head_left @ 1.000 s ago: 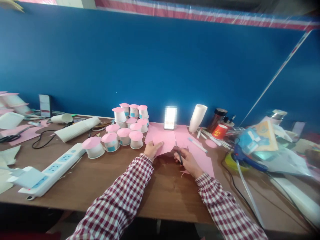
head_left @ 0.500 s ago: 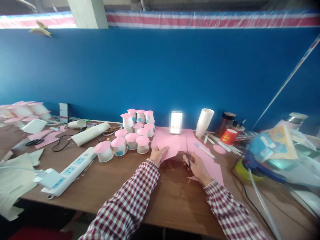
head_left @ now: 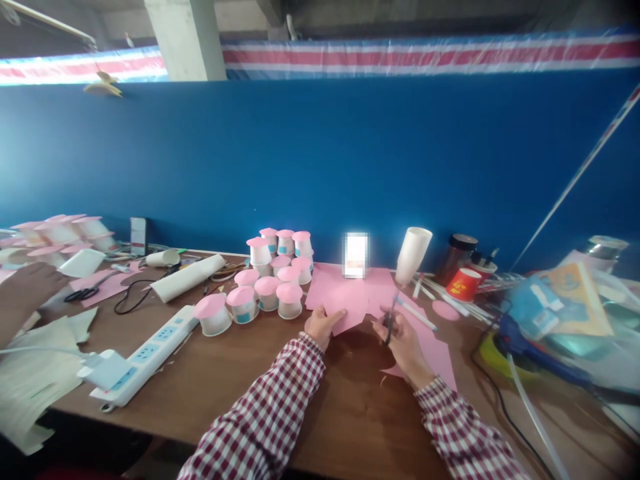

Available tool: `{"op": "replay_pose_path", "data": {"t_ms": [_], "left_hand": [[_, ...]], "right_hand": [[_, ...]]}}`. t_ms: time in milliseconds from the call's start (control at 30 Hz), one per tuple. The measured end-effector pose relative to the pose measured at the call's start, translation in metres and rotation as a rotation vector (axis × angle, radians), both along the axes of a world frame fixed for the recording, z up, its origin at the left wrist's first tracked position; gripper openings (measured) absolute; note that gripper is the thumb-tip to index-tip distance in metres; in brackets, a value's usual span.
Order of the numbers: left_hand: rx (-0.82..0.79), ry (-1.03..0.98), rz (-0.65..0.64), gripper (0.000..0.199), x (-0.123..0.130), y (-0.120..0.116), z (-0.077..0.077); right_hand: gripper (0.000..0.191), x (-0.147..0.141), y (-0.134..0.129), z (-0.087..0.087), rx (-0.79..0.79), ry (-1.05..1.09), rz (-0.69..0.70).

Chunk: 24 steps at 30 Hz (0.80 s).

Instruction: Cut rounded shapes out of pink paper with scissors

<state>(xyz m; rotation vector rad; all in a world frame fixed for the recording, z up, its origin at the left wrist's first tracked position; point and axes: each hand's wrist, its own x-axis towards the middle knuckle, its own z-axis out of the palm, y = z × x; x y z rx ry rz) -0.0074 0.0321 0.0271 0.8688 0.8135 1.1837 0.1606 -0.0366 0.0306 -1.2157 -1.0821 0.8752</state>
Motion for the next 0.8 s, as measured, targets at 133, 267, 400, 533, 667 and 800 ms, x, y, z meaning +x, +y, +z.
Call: {"op": "replay_pose_path", "data": {"t_ms": [133,267,400,533,667,800], "left_hand": [[-0.018,-0.08,-0.068,0.036,0.004,-0.006,0.002],[-0.038,-0.119,-0.084,0.037,0.008,-0.008,0.0],[-0.072,-0.154,-0.058,0.042,0.011,-0.011,-0.001],[-0.073,-0.167,-0.068,0.039,0.013,-0.014,-0.001],[-0.081,-0.16,-0.074,0.036,0.015,-0.013,-0.005],[-0.069,-0.155,-0.095,0.035,0.016,-0.013,-0.008]], "right_hand": [[0.049,-0.004,-0.001,-0.001,-0.083,0.143,0.014],[0.045,-0.007,-0.003,-0.002,-0.083,0.236,0.007],[0.043,-0.008,-0.004,-0.002,-0.086,0.224,0.073],[0.042,-0.008,-0.005,-0.001,-0.095,0.234,0.122],[0.044,-0.009,-0.005,-0.004,-0.134,0.235,0.081],[0.042,-0.009,-0.004,-0.007,-0.138,0.22,0.047]]}}
